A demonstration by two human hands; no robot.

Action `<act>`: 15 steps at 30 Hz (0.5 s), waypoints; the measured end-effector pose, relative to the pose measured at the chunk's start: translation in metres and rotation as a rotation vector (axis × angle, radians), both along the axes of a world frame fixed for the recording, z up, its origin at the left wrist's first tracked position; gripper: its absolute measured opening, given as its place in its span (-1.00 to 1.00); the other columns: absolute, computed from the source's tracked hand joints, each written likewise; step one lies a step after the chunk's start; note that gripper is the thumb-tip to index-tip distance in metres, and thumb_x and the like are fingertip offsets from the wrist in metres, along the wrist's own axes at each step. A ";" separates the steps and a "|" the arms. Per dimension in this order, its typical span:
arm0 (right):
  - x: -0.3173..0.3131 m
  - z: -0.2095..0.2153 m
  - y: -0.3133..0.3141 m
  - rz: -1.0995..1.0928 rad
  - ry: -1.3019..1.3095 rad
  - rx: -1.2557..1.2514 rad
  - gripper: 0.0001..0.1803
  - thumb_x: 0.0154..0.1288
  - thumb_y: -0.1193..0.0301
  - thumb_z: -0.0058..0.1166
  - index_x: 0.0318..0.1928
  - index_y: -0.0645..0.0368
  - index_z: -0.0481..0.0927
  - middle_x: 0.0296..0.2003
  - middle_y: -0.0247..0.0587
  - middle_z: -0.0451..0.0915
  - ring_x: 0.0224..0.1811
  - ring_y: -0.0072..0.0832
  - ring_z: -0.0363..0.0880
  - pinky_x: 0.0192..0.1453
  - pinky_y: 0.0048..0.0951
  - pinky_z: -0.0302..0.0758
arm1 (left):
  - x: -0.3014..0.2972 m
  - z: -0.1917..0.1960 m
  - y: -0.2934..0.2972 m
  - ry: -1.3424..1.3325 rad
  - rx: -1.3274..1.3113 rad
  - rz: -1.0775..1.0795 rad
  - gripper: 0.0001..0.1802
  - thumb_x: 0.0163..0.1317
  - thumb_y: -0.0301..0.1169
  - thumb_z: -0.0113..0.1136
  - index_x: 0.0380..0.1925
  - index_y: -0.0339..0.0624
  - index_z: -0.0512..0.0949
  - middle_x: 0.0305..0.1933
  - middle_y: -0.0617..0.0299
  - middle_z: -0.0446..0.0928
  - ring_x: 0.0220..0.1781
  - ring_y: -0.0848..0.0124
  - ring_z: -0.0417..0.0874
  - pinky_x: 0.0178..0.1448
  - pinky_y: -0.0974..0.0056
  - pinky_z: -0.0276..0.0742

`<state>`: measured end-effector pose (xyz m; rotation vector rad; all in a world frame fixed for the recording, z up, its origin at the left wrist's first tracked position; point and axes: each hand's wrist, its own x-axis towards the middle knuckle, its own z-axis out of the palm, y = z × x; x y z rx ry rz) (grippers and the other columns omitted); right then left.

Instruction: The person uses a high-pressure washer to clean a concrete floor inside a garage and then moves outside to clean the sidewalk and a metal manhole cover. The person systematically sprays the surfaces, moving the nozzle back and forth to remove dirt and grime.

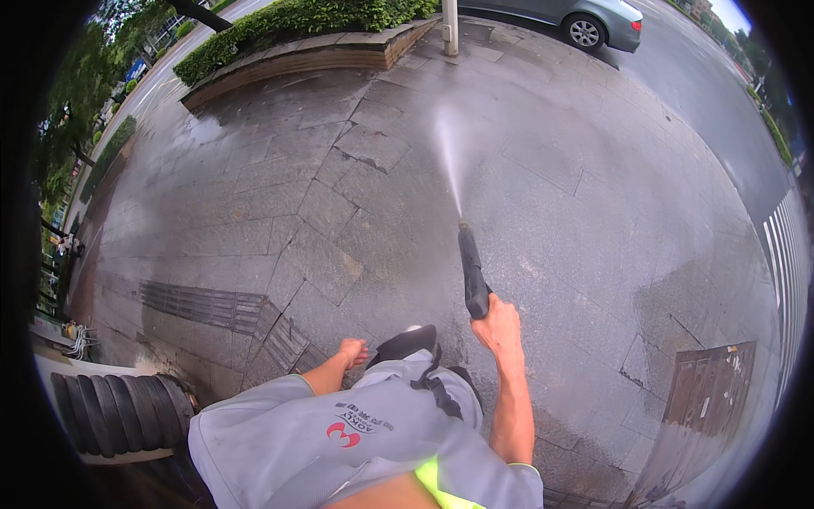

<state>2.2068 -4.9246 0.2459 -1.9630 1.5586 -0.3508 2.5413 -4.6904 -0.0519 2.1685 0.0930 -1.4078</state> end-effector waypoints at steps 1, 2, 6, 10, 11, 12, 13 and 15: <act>0.020 0.001 -0.006 0.009 -0.035 -0.006 -0.76 -0.01 0.46 0.20 -0.32 0.36 0.59 -0.39 0.40 0.65 -0.22 0.31 0.67 -0.07 0.09 0.58 | 0.022 -0.004 -0.032 0.006 -0.037 -0.039 -0.75 0.42 -0.21 0.21 -0.05 -0.10 0.61 -0.21 0.22 0.69 -0.32 0.36 0.69 -0.34 0.19 0.59; 0.039 0.006 -0.009 0.041 -0.064 0.008 -0.77 -0.03 0.46 0.20 -0.34 0.36 0.57 -0.43 0.38 0.63 -0.26 0.30 0.67 -0.12 0.06 0.58 | 0.042 -0.010 -0.056 0.014 -0.062 -0.074 -0.72 0.44 -0.19 0.19 0.04 -0.05 0.56 -0.14 0.24 0.70 -0.26 0.38 0.71 -0.30 0.18 0.62; 0.087 0.021 -0.017 0.064 -0.046 0.107 -0.71 0.03 0.45 0.20 -0.22 0.36 0.62 -0.37 0.39 0.66 -0.20 0.31 0.67 -0.06 0.10 0.58 | 0.087 0.028 -0.172 -0.004 -0.196 -0.140 -0.70 0.41 -0.21 0.21 0.05 -0.07 0.55 -0.13 0.23 0.69 -0.22 0.39 0.70 -0.24 0.22 0.59; 0.118 0.032 -0.021 0.004 -0.040 0.097 -0.70 0.03 0.44 0.25 -0.21 0.36 0.62 -0.37 0.38 0.66 -0.21 0.30 0.67 -0.07 0.09 0.58 | 0.122 0.068 -0.280 -0.008 -0.379 -0.030 -0.66 0.43 -0.18 0.20 0.05 -0.13 0.62 -0.15 0.22 0.70 -0.29 0.40 0.68 -0.36 0.26 0.53; 0.126 0.035 -0.020 -0.008 -0.044 0.106 -0.69 0.03 0.43 0.26 -0.21 0.36 0.62 -0.37 0.37 0.66 -0.22 0.30 0.67 -0.07 0.09 0.58 | 0.131 0.073 -0.302 0.000 -0.412 -0.013 -0.65 0.43 -0.17 0.21 0.07 -0.13 0.62 -0.14 0.22 0.70 -0.28 0.41 0.67 -0.35 0.26 0.54; 0.133 0.034 -0.017 -0.013 -0.039 0.099 -0.69 0.03 0.43 0.26 -0.21 0.36 0.62 -0.37 0.36 0.67 -0.22 0.29 0.67 -0.08 0.08 0.58 | 0.139 0.080 -0.325 0.008 -0.450 -0.004 -0.64 0.43 -0.16 0.21 0.08 -0.12 0.62 -0.14 0.22 0.69 -0.27 0.42 0.67 -0.34 0.25 0.54; 0.140 0.031 -0.016 -0.021 -0.035 0.089 -0.68 0.03 0.43 0.27 -0.20 0.36 0.62 -0.37 0.36 0.67 -0.22 0.29 0.67 -0.08 0.08 0.59 | 0.146 0.089 -0.350 0.000 -0.479 -0.026 -0.63 0.45 -0.14 0.20 0.10 -0.11 0.60 -0.10 0.23 0.68 -0.19 0.39 0.68 -0.24 0.22 0.57; 0.149 0.029 -0.008 -0.041 -0.028 0.095 -0.68 0.03 0.43 0.28 -0.20 0.36 0.62 -0.37 0.35 0.67 -0.22 0.28 0.68 -0.09 0.07 0.59 | 0.148 0.109 -0.391 -0.015 -0.517 -0.083 -0.58 0.46 -0.10 0.18 0.15 -0.11 0.57 -0.03 0.23 0.67 -0.10 0.36 0.68 -0.11 0.18 0.60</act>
